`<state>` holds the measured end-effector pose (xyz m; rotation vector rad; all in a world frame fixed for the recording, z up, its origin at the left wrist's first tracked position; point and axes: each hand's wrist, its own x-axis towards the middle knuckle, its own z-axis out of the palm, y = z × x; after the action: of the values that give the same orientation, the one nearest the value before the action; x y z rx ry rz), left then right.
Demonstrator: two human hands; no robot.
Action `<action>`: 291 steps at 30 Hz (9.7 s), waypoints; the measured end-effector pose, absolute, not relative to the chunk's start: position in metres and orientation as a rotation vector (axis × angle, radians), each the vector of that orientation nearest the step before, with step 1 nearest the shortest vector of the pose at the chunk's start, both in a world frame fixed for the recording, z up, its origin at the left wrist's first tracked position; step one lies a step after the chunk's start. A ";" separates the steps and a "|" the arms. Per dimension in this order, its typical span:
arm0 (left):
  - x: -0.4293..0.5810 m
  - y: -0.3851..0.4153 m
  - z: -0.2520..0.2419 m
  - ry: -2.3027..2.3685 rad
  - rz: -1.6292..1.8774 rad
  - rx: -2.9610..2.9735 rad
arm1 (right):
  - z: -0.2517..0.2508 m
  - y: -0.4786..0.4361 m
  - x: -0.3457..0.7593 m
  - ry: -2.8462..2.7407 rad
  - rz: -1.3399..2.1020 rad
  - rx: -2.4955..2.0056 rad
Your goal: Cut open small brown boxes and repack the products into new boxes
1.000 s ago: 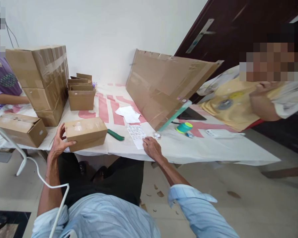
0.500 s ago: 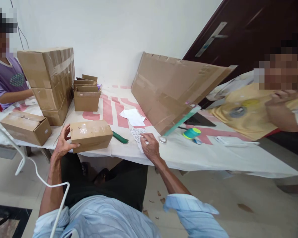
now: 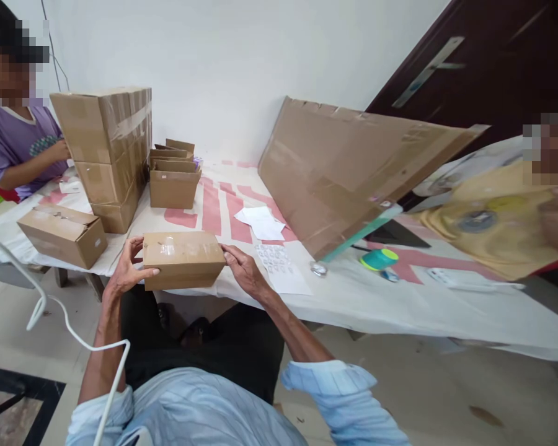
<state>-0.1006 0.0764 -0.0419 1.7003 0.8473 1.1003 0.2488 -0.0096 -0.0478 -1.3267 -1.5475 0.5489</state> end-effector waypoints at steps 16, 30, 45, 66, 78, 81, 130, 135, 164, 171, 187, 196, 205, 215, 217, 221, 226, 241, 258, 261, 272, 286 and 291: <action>-0.103 0.073 -0.039 0.855 1.033 1.728 | -0.044 -0.017 0.240 -1.567 0.547 -1.398; -0.103 0.068 -0.029 0.901 1.009 1.783 | -0.107 0.005 0.314 -1.809 0.026 -2.091; -0.093 0.063 -0.013 1.201 1.125 1.969 | -0.099 0.019 0.273 -1.232 0.566 -1.716; -0.097 0.071 -0.018 1.009 1.172 1.746 | -0.049 0.019 0.234 -1.283 0.461 -1.511; -0.091 0.096 -0.021 0.963 1.208 1.654 | -0.021 0.016 0.235 -1.395 0.423 -1.500; -0.090 0.089 -0.025 0.909 1.251 1.606 | -0.001 0.011 0.230 -1.492 0.401 -1.484; -0.072 0.066 -0.023 1.069 1.226 1.781 | 0.013 0.025 0.197 -1.515 0.408 -1.385; -0.072 0.064 -0.025 1.051 1.230 1.753 | 0.024 0.023 0.199 -1.597 0.463 -1.374; -0.072 0.066 -0.027 1.027 1.248 1.692 | 0.101 0.042 0.193 -2.246 0.466 -1.297; -0.077 0.072 -0.019 1.006 1.213 1.708 | 0.107 0.049 0.200 -2.327 0.429 -1.281; -0.080 0.081 -0.011 1.004 1.166 1.822 | 0.112 0.031 0.314 -2.185 0.355 -1.610; -0.083 0.088 -0.006 0.880 1.032 1.854 | 0.028 -0.005 0.355 -1.600 0.214 -1.620; -0.086 0.089 -0.006 0.816 1.031 1.815 | -0.101 0.008 0.297 -1.406 0.182 -1.711; -0.079 0.087 -0.013 0.906 1.088 1.849 | -0.009 0.031 0.257 -1.735 -0.081 -1.306; -0.079 0.085 -0.014 0.905 1.082 1.847 | 0.001 0.033 0.245 -1.801 -0.136 -1.286; -0.082 0.080 -0.016 0.854 1.073 1.873 | 0.012 0.042 0.237 -1.789 -0.244 -1.323; -0.082 0.075 -0.017 0.827 1.104 1.882 | 0.011 0.049 0.240 -1.921 -0.165 -1.261; -0.079 0.076 -0.019 0.893 1.116 1.901 | 0.002 0.029 0.223 -1.980 -0.337 -1.210; -0.093 0.082 -0.018 0.821 0.857 1.959 | -0.036 -0.048 0.211 -2.163 -0.353 -1.191; -0.090 0.082 -0.020 0.862 0.858 2.056 | -0.048 -0.048 0.207 -2.178 -0.343 -1.188; -0.084 0.063 -0.030 0.853 0.861 2.029 | -0.024 0.011 0.225 -1.811 -0.311 -1.479; -0.091 0.067 -0.043 0.803 0.933 1.977 | -0.034 0.040 0.277 -1.350 0.261 -1.652; -0.088 0.066 -0.051 0.852 0.935 1.882 | -0.047 0.037 0.276 -1.138 0.727 -1.663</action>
<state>-0.0881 0.0661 -0.0509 1.8818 0.8518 0.9348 0.2763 0.0375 -0.0472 -1.6633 -1.1383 0.7269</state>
